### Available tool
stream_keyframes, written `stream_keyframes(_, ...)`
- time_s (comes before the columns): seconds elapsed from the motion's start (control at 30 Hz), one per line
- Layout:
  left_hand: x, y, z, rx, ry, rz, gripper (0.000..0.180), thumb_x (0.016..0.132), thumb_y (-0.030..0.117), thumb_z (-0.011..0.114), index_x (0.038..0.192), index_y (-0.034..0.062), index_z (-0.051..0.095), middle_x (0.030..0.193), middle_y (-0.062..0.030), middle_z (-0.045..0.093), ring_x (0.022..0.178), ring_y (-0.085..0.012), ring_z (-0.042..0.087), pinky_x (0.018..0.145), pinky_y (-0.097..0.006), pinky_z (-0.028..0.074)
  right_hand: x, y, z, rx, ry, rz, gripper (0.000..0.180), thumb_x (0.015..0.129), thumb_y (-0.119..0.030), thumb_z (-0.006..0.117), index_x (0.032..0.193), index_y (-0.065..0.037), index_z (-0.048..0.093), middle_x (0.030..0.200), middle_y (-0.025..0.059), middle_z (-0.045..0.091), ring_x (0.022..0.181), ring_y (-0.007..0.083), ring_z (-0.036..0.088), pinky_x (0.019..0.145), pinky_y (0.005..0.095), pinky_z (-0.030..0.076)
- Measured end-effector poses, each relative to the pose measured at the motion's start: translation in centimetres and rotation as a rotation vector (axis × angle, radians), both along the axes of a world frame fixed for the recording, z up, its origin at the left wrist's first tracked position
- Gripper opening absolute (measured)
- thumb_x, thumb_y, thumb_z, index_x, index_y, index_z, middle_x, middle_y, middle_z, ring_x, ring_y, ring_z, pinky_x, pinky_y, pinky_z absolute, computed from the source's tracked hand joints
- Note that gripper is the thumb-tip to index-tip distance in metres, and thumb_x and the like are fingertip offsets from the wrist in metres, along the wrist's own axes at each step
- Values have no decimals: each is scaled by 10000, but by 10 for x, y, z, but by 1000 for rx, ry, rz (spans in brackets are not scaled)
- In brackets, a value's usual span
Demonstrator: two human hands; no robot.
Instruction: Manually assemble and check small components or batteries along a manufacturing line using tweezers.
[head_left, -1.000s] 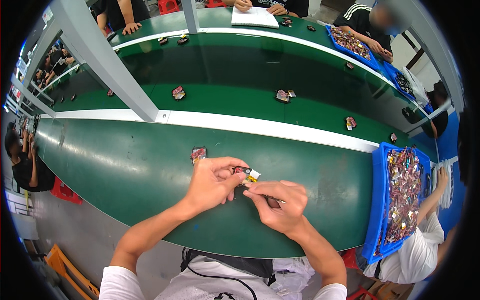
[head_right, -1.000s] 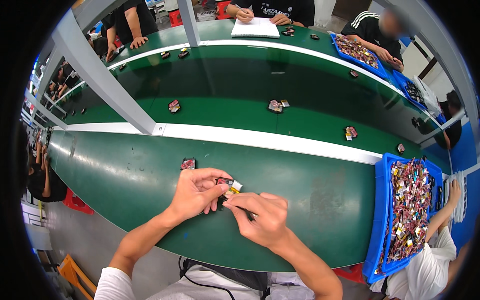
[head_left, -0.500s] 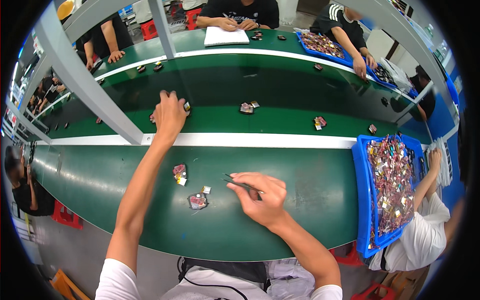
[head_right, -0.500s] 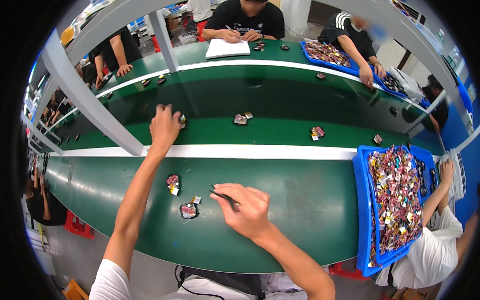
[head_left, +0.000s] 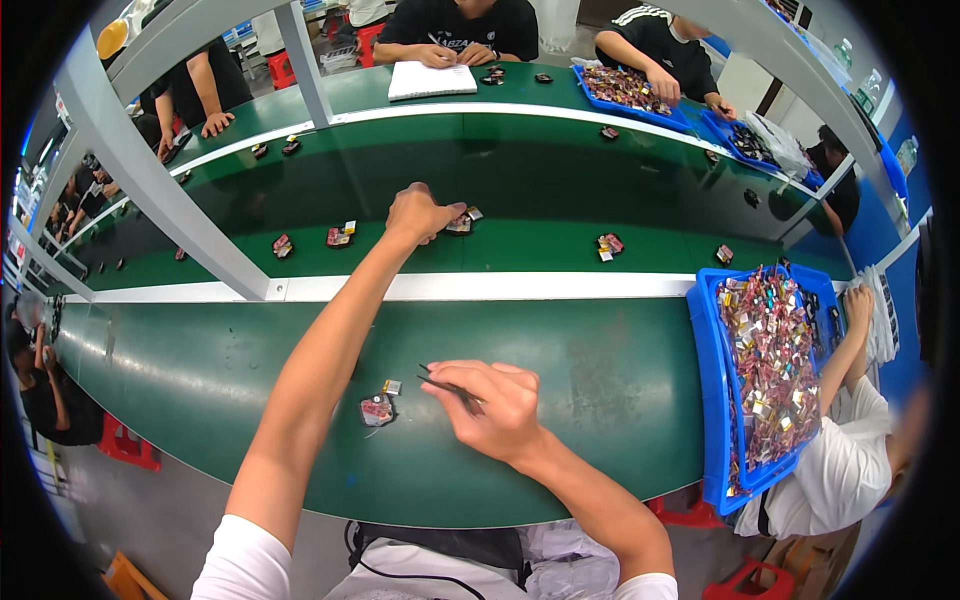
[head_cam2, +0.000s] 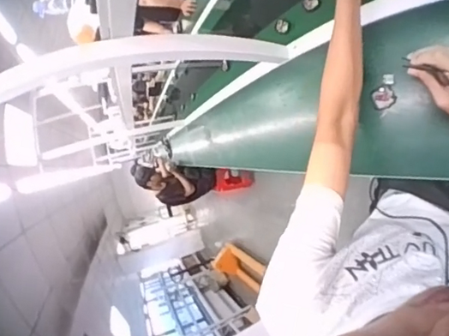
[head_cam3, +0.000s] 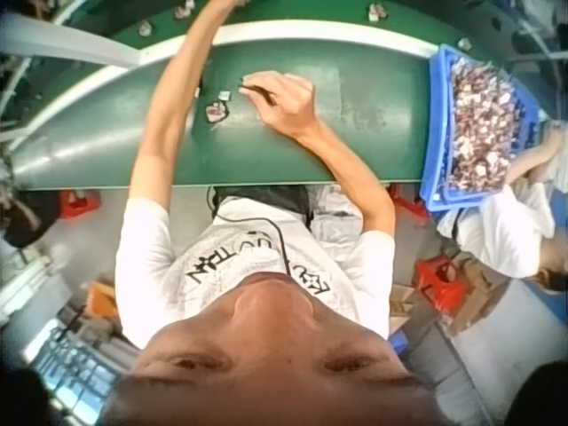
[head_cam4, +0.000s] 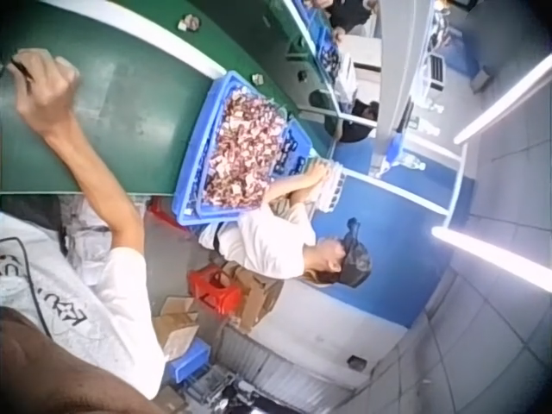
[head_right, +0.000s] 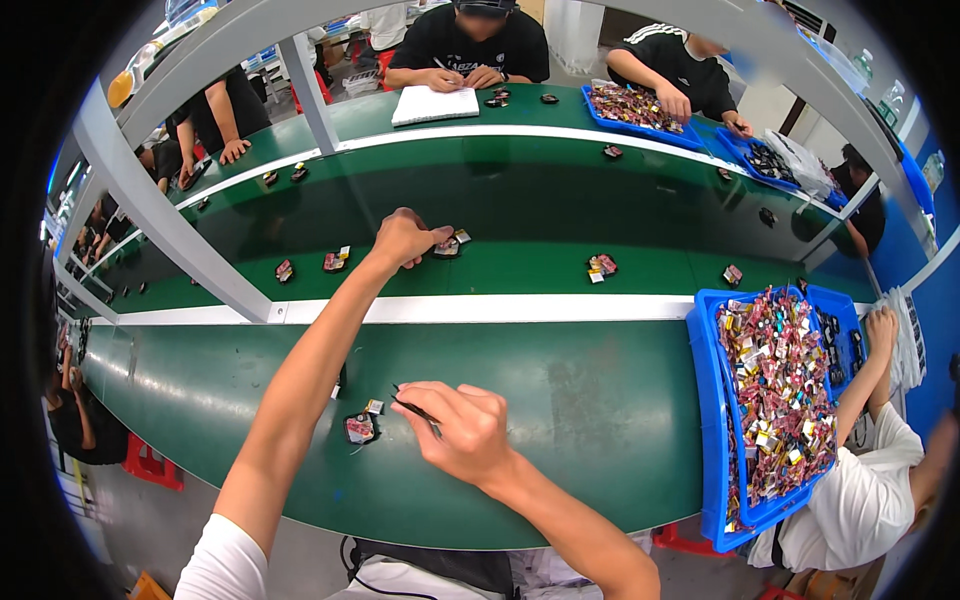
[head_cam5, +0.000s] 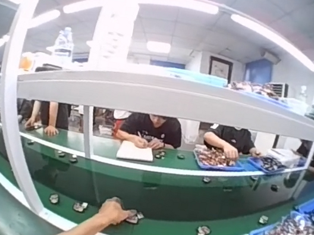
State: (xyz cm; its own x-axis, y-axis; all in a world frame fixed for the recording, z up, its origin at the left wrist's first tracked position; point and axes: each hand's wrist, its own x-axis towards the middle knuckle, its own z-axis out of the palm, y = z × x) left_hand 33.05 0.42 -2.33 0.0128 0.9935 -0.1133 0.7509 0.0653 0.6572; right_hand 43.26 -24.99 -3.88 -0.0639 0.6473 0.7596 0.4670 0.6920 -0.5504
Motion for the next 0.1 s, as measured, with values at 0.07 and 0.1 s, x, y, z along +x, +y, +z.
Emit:
stream_keyframes(0.07, 0, -4, 5, -23, 51, 0, 396, 856, 369, 803, 1015, 17, 715, 783, -109, 732, 561, -200, 674, 556, -355, 556, 0, 1, -4, 3, -9, 6, 171, 760, -29, 831, 883, -73, 721, 872, 50, 766, 530, 161, 633, 467, 260, 420)
stream_keyframes(0.1, -1, -5, 6, -42, 98, 6, 402, 862, 387, 798, 1039, 41, 693, 828, -98, 748, 616, -215, 713, 657, -395, 596, 0, 1, -5, 15, -20, 13, 175, 762, -30, 830, 892, -77, 723, 879, 50, 767, 530, 160, 633, 467, 262, 420)
